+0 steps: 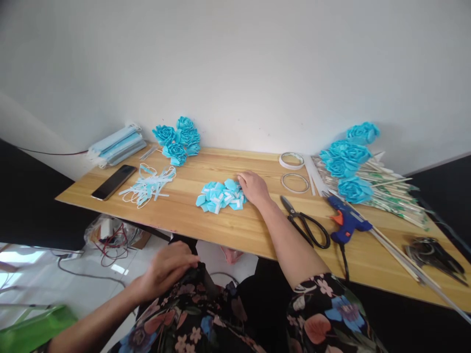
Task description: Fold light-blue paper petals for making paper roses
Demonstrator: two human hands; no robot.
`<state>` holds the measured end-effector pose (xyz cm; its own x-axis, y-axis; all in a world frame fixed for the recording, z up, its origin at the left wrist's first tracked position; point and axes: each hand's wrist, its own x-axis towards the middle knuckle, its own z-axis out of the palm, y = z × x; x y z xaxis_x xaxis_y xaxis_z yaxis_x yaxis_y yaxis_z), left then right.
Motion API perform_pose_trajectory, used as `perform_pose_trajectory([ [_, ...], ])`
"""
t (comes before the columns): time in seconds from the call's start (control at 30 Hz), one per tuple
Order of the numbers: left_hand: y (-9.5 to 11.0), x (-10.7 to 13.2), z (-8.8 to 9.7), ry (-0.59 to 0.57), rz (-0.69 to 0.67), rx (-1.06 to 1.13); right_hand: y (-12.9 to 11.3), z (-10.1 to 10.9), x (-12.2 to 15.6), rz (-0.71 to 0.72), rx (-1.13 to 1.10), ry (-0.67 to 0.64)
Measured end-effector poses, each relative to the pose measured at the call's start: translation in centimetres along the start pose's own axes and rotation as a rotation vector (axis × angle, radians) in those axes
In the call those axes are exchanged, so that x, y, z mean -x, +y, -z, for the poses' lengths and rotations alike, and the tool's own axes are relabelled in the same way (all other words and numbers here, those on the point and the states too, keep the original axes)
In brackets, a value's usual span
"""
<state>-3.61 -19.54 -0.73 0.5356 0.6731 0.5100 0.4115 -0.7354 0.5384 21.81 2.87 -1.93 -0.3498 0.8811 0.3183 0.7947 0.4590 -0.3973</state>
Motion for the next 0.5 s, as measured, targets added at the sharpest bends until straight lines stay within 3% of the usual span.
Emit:
perform_pose_trajectory([
  [0.13,-1.7,-5.4,3.5,0.101,0.001,-0.063,-0.2,-0.2,0.1,0.001,-0.01,0.007],
  [0.23,-4.8,-10.5,4.9,0.078,0.102,-0.213,-0.7,0.1,0.1,-0.044,-0.024,0.019],
  [0.37,-10.7,-16.4,4.3,-0.068,0.249,-0.476,-1.9,1.5,-1.1,-0.126,0.018,-0.027],
  [0.5,-15.5,-19.1,2.4,-0.114,0.386,-0.6,-2.6,2.6,-4.0,-0.057,0.105,-0.117],
])
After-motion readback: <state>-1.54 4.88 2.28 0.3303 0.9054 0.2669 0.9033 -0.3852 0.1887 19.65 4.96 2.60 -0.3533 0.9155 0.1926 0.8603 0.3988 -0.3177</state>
